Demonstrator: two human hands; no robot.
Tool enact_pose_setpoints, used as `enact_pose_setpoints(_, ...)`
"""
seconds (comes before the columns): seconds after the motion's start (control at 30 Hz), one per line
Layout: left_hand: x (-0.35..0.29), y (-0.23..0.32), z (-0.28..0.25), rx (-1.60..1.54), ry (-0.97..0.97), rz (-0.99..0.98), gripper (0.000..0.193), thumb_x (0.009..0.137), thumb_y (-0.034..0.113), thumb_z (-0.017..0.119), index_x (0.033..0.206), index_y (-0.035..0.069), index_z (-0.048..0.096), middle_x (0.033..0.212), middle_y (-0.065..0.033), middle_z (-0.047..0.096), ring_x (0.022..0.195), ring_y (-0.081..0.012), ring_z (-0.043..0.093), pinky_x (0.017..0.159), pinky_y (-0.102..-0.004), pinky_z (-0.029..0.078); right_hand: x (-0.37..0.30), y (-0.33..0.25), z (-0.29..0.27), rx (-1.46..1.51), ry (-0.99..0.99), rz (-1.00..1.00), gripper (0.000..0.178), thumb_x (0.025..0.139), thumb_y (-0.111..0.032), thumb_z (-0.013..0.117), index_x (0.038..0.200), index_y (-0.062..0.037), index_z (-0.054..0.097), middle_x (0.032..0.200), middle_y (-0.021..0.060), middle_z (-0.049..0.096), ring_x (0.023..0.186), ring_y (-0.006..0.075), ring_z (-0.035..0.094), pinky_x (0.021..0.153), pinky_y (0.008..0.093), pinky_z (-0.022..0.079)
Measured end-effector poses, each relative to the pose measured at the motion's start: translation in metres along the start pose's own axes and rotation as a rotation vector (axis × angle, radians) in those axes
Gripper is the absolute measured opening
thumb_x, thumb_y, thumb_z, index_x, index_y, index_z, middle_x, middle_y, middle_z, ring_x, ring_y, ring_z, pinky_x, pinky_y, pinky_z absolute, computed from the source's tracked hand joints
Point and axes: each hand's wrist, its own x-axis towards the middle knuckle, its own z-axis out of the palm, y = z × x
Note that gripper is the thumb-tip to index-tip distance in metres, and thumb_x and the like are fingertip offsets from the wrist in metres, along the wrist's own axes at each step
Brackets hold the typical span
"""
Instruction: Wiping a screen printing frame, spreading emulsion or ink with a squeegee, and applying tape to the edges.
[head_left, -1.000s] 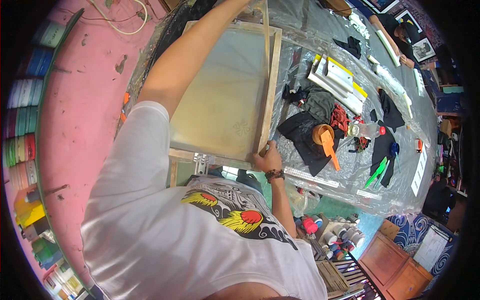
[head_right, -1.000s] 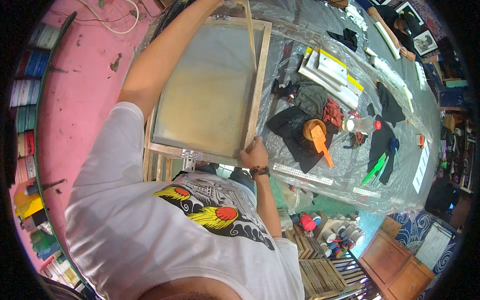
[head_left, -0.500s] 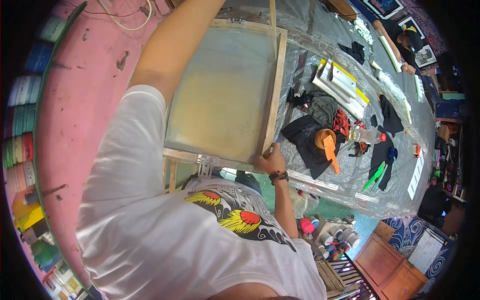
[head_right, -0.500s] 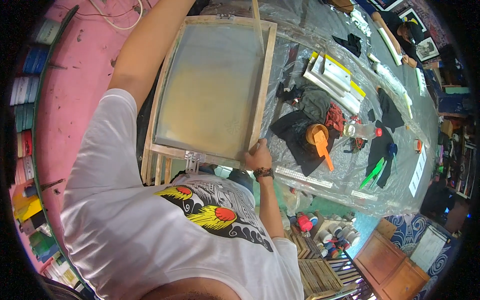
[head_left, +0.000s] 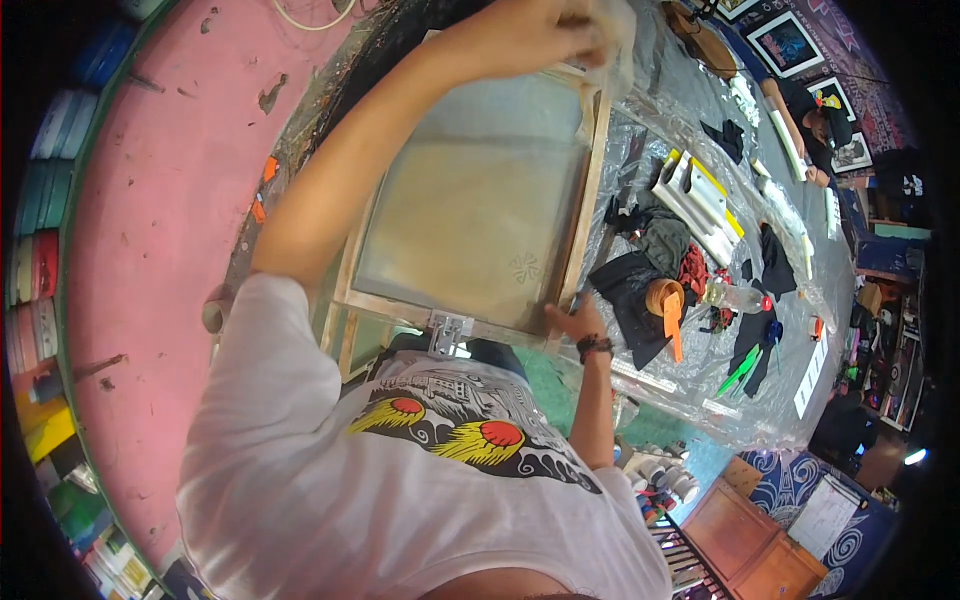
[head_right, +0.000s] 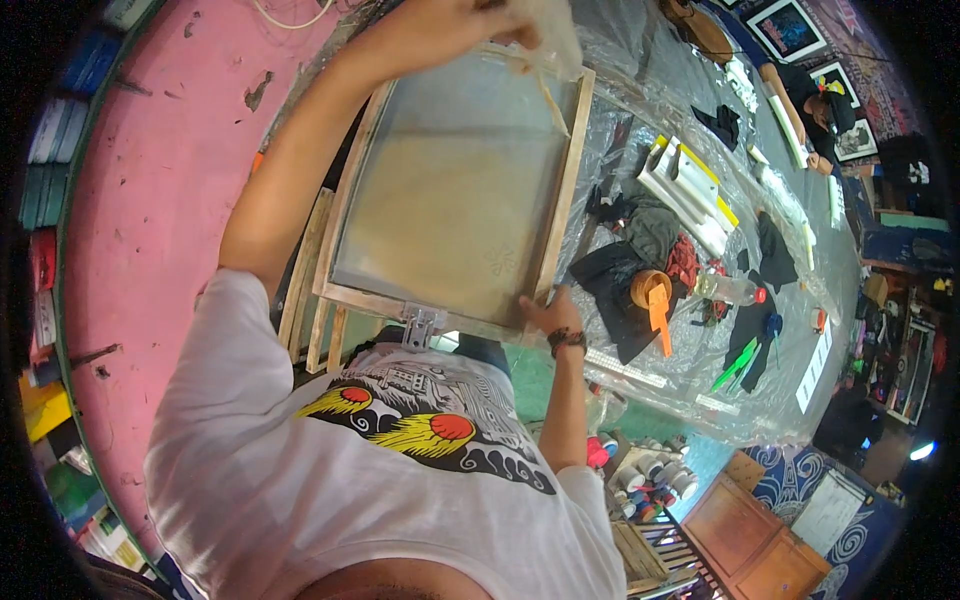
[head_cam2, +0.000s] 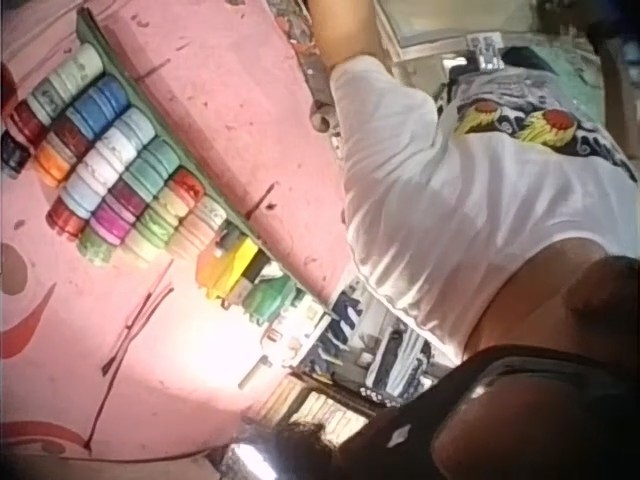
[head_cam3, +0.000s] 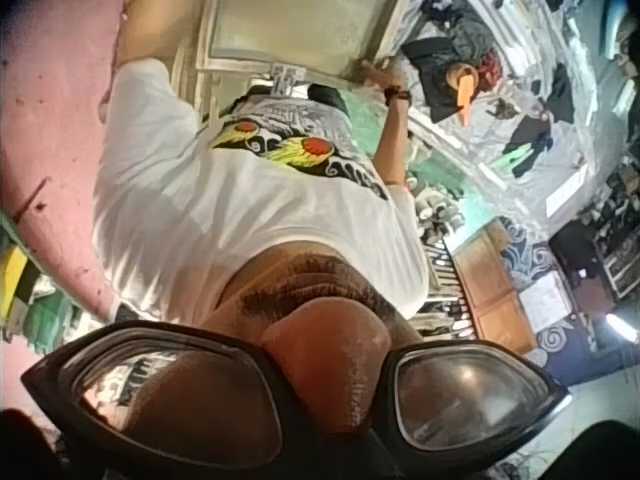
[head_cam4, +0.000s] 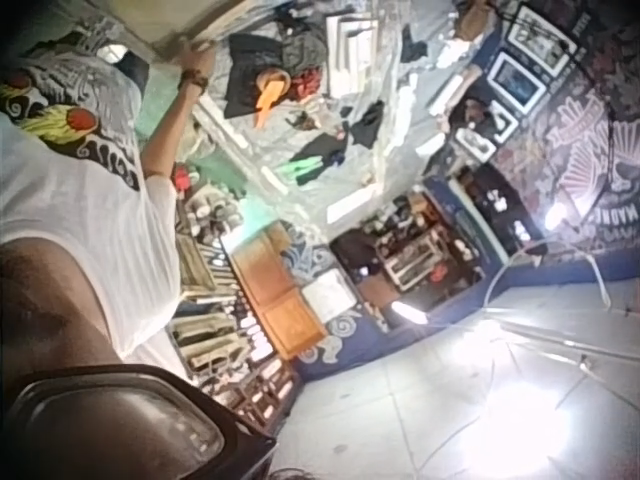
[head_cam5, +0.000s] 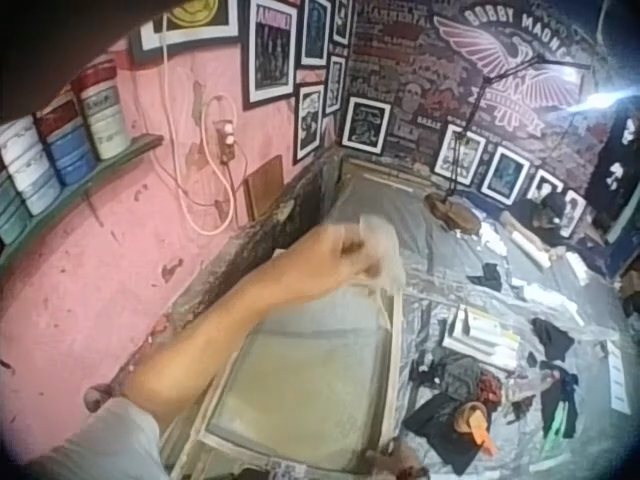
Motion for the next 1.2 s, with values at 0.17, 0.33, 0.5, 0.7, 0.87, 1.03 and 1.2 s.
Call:
enact_pose_setpoints(0.17,-0.087,0.004,0.012,0.066,0.063,0.12,0.025,0.1,0.012,0.053,0.118,0.0,0.066,0.118,-0.0104,0.068,0.105,-0.0202,0.064,0.094,-0.0321,0.051,0.069,-0.04,-0.031,-0.057,0.408,-0.261,0.08,0.079,-0.046,0.079,0.137,-0.001,0.045,0.113,0.0231,0.068,0.1,0.0397,0.067,0.085,0.0465,0.054)
enact_pose_setpoints(0.33,-0.104,-0.008,0.007,-0.237,0.125,0.051,0.028,0.102,0.019,0.049,0.118,0.003,0.065,0.113,-0.0074,0.067,0.107,-0.0174,0.06,0.098,-0.0318,0.044,0.17,-0.131,-0.088,-0.058,0.394,-0.304,0.074,0.085,-0.038,0.074,0.146,-0.0134,0.042,0.112,0.0201,0.069,0.102,0.0393,0.067,0.083,0.0468,0.055)
enact_pose_setpoints(0.5,-0.093,-0.041,0.017,-0.291,0.129,-0.258,0.031,0.102,0.02,0.045,0.121,0.001,0.061,0.113,-0.0102,0.068,0.109,-0.0196,0.061,0.097,-0.0347,0.046,0.291,-0.09,-0.108,-0.099,0.379,-0.343,0.031,0.087,-0.03,0.069,0.115,-0.0177,0.072,0.094,0.0148,0.074,0.092,0.0357,0.071,0.081,0.0438,0.057)
enact_pose_setpoints(0.7,-0.033,-0.15,0.088,0.509,0.021,-0.318,0.071,0.084,0.04,0.069,0.138,0.0,0.048,0.122,-0.0257,0.062,0.119,-0.0404,0.058,0.1,-0.0448,0.047,0.305,-0.081,-0.103,0.161,0.419,-0.447,0.021,0.086,-0.018,0.065,0.103,-0.0134,0.077,0.094,0.0141,0.074,0.089,0.0326,0.072,0.079,0.0402,0.056)
enact_pose_setpoints(0.87,0.033,-0.205,0.18,0.724,-0.168,-0.334,0.09,0.068,0.041,0.08,0.142,0.004,0.046,0.123,-0.0223,0.062,0.117,-0.0381,0.059,0.099,-0.0485,0.048,0.281,-0.095,-0.106,0.282,0.318,-0.441,0.02,0.083,-0.018,0.068,0.099,-0.0082,0.075,0.088,0.0158,0.074,0.083,0.0325,0.072,0.074,0.04,0.055)
enact_pose_setpoints(1.03,0.067,-0.25,0.217,0.835,-0.245,-0.202,0.033,0.08,0.024,0.069,0.112,0.013,0.069,0.115,-0.0107,0.065,0.109,-0.0336,0.062,0.089,-0.0481,0.052,0.302,-0.065,-0.105,0.198,0.322,-0.601,0.02,0.085,-0.012,0.066,0.102,-0.0028,0.067,0.094,0.0187,0.073,0.088,0.0307,0.072,0.076,0.0393,0.055)
enact_pose_setpoints(1.2,0.064,-0.268,0.229,0.599,-0.024,-0.225,0.017,0.089,0.022,0.059,0.099,0.013,0.07,0.105,-0.0137,0.069,0.101,-0.0377,0.064,0.084,-0.0487,0.052,0.298,-0.063,-0.091,0.449,0.344,-0.257,0.051,0.086,-0.016,0.067,0.132,-0.0037,0.049,0.11,0.0239,0.069,0.099,0.0405,0.068,0.086,0.0452,0.053)
